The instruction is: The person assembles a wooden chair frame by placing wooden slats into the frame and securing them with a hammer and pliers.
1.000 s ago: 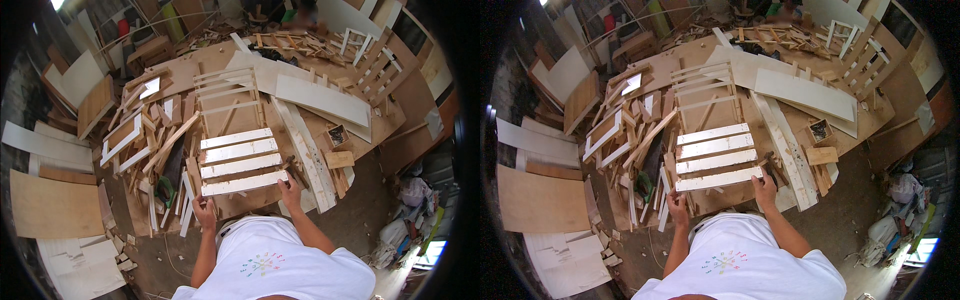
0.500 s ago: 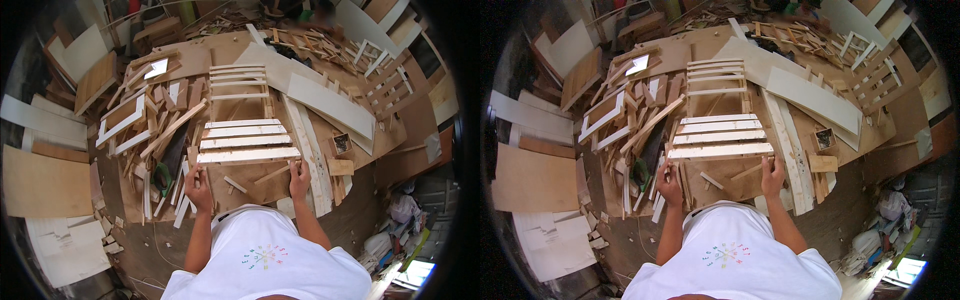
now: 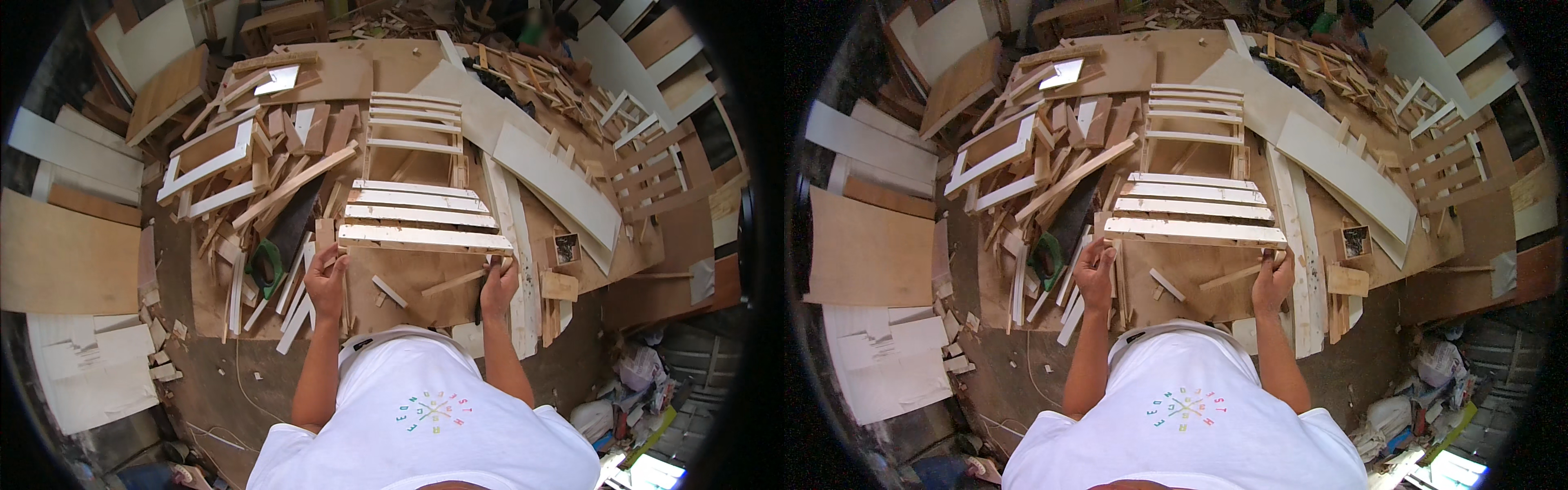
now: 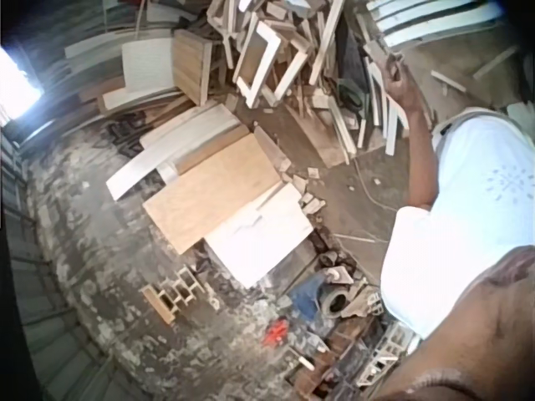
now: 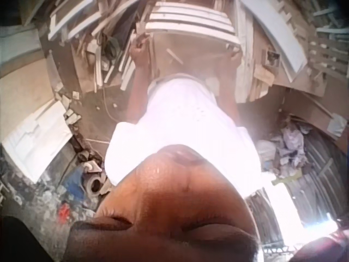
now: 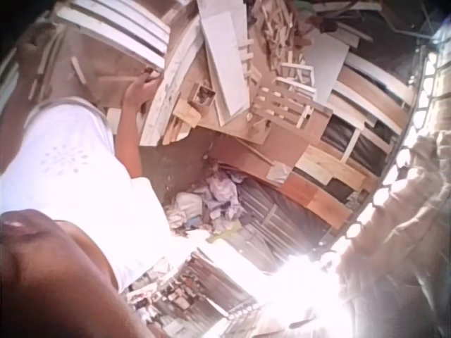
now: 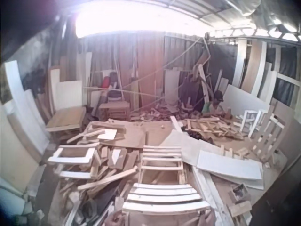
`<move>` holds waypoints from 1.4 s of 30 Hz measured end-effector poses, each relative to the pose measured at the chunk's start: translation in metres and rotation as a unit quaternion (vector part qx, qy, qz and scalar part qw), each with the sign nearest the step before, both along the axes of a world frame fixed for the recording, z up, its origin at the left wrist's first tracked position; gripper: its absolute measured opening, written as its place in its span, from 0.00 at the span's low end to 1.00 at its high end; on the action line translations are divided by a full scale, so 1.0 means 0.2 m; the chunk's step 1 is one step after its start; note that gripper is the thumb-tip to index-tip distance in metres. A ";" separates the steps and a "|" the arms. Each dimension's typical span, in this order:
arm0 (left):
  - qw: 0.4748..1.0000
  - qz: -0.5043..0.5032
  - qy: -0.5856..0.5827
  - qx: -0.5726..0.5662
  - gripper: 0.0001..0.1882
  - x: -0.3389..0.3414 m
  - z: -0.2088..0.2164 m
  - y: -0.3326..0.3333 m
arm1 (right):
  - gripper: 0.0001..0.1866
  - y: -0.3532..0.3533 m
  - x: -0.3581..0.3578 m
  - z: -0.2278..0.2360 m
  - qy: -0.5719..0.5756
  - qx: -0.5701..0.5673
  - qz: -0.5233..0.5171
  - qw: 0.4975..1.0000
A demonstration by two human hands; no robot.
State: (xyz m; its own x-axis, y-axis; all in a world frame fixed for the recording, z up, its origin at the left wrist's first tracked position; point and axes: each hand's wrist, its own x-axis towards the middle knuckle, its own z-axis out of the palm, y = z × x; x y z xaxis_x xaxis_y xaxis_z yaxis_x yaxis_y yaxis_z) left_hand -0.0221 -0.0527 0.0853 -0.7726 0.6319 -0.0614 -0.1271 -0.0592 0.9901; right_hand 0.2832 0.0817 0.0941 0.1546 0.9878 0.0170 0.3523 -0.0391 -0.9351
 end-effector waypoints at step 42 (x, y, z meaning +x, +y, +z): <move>0.958 -0.042 -0.194 -0.207 0.24 1.06 -0.25 -1.36 | 0.33 -0.88 0.39 -0.54 -0.045 -0.046 0.239 0.969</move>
